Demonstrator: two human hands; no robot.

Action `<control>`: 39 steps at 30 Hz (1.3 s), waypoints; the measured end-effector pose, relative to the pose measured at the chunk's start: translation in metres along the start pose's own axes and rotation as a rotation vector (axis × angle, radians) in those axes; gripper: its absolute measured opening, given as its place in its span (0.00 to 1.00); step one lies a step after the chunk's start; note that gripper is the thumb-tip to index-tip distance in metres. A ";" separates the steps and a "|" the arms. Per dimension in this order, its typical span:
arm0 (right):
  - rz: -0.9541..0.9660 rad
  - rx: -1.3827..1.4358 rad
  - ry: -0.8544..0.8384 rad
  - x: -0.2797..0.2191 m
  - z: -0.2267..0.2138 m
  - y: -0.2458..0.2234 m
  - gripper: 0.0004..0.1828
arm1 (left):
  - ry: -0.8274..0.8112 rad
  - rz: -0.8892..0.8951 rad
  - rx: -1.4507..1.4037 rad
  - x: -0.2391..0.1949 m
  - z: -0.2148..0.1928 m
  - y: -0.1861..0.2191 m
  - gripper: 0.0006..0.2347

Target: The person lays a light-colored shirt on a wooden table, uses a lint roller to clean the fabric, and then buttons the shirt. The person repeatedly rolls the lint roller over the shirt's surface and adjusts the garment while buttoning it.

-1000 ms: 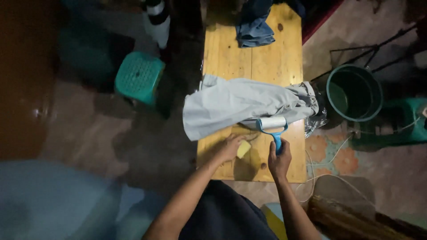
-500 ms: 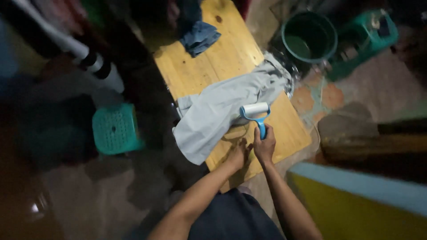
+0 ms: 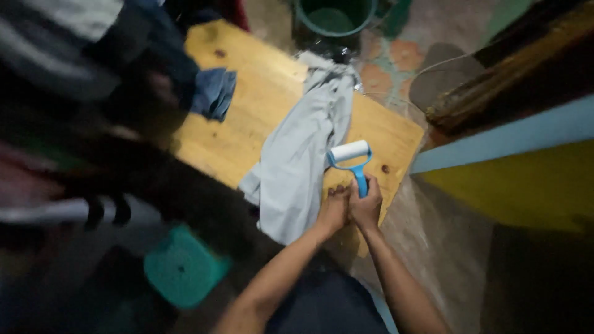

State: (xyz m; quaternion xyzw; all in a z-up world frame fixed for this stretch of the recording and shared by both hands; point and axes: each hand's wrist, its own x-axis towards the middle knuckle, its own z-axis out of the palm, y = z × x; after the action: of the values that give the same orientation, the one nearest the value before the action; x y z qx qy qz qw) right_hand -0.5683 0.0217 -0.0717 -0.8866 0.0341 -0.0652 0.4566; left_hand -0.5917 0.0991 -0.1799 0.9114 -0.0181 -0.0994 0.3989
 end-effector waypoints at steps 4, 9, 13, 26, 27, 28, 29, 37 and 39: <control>0.047 0.025 0.081 0.005 0.004 0.000 0.17 | -0.055 -0.035 -0.232 0.009 -0.024 0.023 0.27; 0.084 -0.001 0.182 0.023 0.011 -0.004 0.16 | -0.058 -0.044 -0.619 0.036 -0.035 0.038 0.20; 0.116 -0.051 0.260 0.030 0.012 -0.017 0.17 | -0.099 0.056 -0.402 0.054 -0.010 0.024 0.17; 0.272 -0.091 0.431 0.036 0.035 0.003 0.18 | -0.290 0.291 0.140 0.072 -0.056 -0.007 0.23; 0.283 -0.091 0.447 0.035 0.039 0.005 0.17 | -0.283 0.266 0.130 0.074 -0.076 -0.011 0.31; 0.296 -0.097 0.447 0.035 0.043 -0.001 0.17 | -0.298 0.264 0.128 0.077 -0.098 -0.021 0.31; 0.306 -0.094 0.461 0.036 0.048 -0.008 0.17 | -0.278 0.221 0.009 0.080 -0.122 -0.031 0.32; 0.182 -0.082 0.454 0.051 0.145 -0.093 0.16 | 0.018 -0.022 -0.475 0.114 -0.293 -0.151 0.27; 0.141 -0.024 0.403 0.054 0.178 -0.121 0.16 | 0.096 -0.146 -0.630 0.108 -0.343 -0.159 0.28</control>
State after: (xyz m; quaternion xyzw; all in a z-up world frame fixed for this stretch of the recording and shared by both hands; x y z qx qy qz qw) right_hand -0.4885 0.2290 -0.0712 -0.8564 0.1875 -0.2088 0.4333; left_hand -0.4265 0.4434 -0.0873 0.7456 0.0977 -0.0851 0.6537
